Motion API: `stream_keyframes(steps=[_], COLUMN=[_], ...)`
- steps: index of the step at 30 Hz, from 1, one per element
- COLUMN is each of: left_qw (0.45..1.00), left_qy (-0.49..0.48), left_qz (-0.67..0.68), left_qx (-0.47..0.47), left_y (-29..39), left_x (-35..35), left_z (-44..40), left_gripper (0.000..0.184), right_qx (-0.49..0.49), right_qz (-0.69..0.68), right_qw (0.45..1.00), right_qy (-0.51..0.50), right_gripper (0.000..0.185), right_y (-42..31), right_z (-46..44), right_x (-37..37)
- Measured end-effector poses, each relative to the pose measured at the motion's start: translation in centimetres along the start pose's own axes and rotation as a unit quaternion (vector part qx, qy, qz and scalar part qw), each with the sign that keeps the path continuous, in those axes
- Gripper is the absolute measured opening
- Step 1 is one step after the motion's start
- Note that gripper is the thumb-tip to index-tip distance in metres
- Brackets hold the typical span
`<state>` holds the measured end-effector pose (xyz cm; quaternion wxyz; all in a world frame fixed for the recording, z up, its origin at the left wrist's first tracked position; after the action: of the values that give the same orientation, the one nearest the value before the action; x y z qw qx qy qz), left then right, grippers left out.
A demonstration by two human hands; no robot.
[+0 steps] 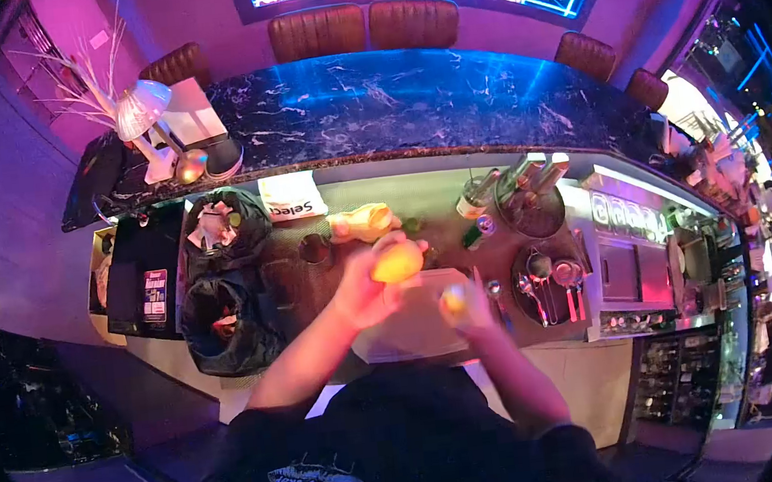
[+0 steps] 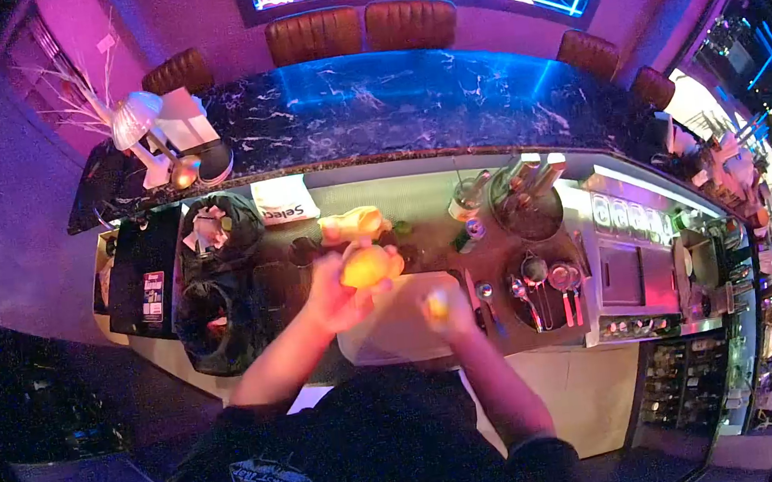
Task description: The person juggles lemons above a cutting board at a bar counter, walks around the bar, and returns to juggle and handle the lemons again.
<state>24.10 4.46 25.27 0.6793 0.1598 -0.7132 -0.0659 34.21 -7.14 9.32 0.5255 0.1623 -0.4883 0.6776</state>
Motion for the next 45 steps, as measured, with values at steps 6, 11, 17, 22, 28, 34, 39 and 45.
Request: stream_keyframes(steps=[6,11,17,22,28,34,39,45], left_qw=[0.978,0.916,0.983,0.963,0.922,0.992,0.987,0.972], left_qy=[0.181,0.175,-0.101,-0.214,0.153,-0.013,0.073,0.227], left_qz=[-0.107,-0.336,0.144,0.162,-0.315,0.075,0.137,-0.053], left_qx=[0.003,0.133,0.060,0.025,0.166,0.101,0.035,0.002], left_y=[-2.3,-3.7,1.0,-1.8,-8.6,-2.0,-4.4,-10.7], left_x=[-4.6,-10.5,5.5,-2.0,-24.2,4.3,-5.5,-10.8], left_z=[5.6,3.6,-0.1,6.9,5.2,0.5,8.0,10.1], left_gripper=[0.047,0.077,0.086,0.062,0.080,0.090,0.039,0.060], right_qx=[-0.253,0.057,0.083,-0.098,-0.159,0.176,-0.046,-0.305], right_qz=[0.193,0.308,-0.048,0.005,0.474,0.142,-0.021,0.260], right_qw=[0.937,0.948,0.989,0.988,0.854,0.968,0.993,0.916], right_qy=[-0.145,-0.051,-0.116,-0.118,-0.145,-0.111,-0.103,-0.015], right_gripper=[0.063,0.046,0.026,0.065,0.050,0.025,0.043,0.061], right_y=[-9.5,6.0,10.0,-7.1,-0.1,11.9,-1.1,-5.2], right_z=[7.8,2.3,-0.5,6.8,4.8,6.7,4.1,9.2], right_x=[19.3,5.4,-2.6,15.3,10.5,-0.2,6.4,10.8])
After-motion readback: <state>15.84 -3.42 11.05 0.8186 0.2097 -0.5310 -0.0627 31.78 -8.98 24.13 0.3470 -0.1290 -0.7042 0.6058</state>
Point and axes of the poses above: each hand's wrist, its own z-axis away from the middle knuckle, its own x-axis out of the palm, y = z × x, the point moved 10 cm from there along -z, towards the middle knuckle, and after that the axes turned 9 degrees about z, right-handed, at the moved point
